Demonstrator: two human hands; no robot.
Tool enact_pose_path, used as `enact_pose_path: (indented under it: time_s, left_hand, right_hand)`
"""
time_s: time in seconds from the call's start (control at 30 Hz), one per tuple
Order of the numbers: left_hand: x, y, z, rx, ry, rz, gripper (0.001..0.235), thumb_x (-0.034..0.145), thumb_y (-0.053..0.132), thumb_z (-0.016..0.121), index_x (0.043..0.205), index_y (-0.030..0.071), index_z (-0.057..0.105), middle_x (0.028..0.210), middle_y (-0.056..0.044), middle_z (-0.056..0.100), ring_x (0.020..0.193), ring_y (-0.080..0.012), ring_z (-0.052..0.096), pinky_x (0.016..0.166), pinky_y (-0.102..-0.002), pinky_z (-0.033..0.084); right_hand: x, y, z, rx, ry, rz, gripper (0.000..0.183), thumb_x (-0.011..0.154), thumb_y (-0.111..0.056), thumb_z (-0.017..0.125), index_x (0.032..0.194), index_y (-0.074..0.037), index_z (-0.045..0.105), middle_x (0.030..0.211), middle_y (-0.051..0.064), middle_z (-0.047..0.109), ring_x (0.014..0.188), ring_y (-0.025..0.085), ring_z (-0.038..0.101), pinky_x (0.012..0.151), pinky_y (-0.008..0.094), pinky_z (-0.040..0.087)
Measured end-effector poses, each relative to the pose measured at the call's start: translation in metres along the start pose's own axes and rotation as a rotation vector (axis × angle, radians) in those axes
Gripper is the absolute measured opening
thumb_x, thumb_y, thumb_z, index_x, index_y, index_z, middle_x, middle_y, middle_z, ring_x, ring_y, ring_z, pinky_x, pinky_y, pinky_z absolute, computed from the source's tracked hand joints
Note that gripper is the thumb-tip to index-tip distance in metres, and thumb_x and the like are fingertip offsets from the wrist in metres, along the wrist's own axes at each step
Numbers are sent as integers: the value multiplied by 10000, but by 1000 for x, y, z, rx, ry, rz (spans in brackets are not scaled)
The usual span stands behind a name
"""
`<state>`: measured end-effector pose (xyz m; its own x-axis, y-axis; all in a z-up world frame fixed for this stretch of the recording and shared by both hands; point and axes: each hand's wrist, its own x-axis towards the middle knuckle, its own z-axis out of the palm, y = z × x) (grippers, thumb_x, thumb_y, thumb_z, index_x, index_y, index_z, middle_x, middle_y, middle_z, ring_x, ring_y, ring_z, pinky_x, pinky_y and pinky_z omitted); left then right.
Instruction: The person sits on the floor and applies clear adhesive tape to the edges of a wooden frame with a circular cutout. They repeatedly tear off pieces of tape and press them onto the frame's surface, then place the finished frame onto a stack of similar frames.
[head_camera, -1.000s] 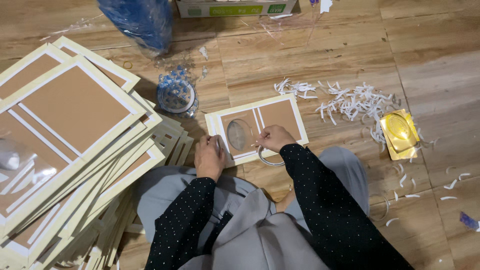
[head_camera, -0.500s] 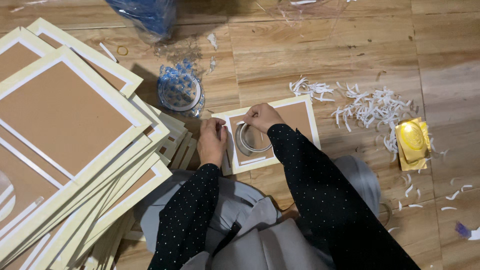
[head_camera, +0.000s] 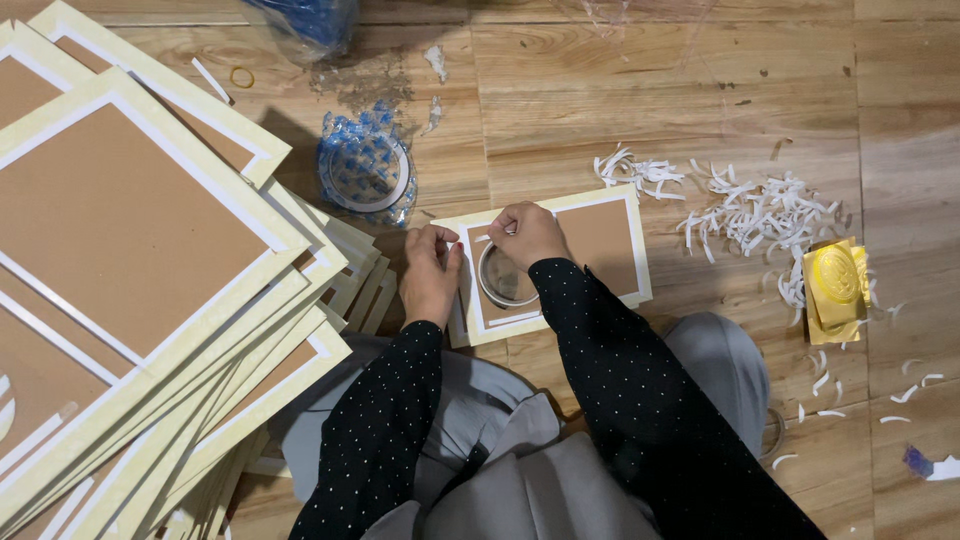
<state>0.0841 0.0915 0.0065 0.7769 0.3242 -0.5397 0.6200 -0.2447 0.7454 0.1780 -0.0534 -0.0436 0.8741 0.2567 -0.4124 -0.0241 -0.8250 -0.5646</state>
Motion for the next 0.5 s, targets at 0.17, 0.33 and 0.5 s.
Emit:
enact_pose_path:
  time_s: [0.17,0.33,0.5]
  left_hand:
    - [0,4,-1,2,0,-25,82,873,244,526,943,203,517,975,20,458,985,-209,568,812,-362,474]
    - [3,8,4,39,23,-58,166,832,323,590,927,216,505,976,25,458,989,-215,559,838,-381,460]
    - [1,25,4,82,62,-138,242,781,361,656,865,209,488,957,30,454,986,-215,554,851,-400,447]
  right_hand:
    - [-4,-4,-2,30,21,32,139,648,-235,642,743,-145,687,690,50,584,736,223,609,684,340,495]
    - [-3,-1,2,42,44,29,141,639,-251,653,729,-147,682,687,55,582,736,229,610,675,349,496]
    - [0,3,7,3,66,0,123,656,-271,635,709,-166,671,684,44,576,745,242,612,672,364,502]
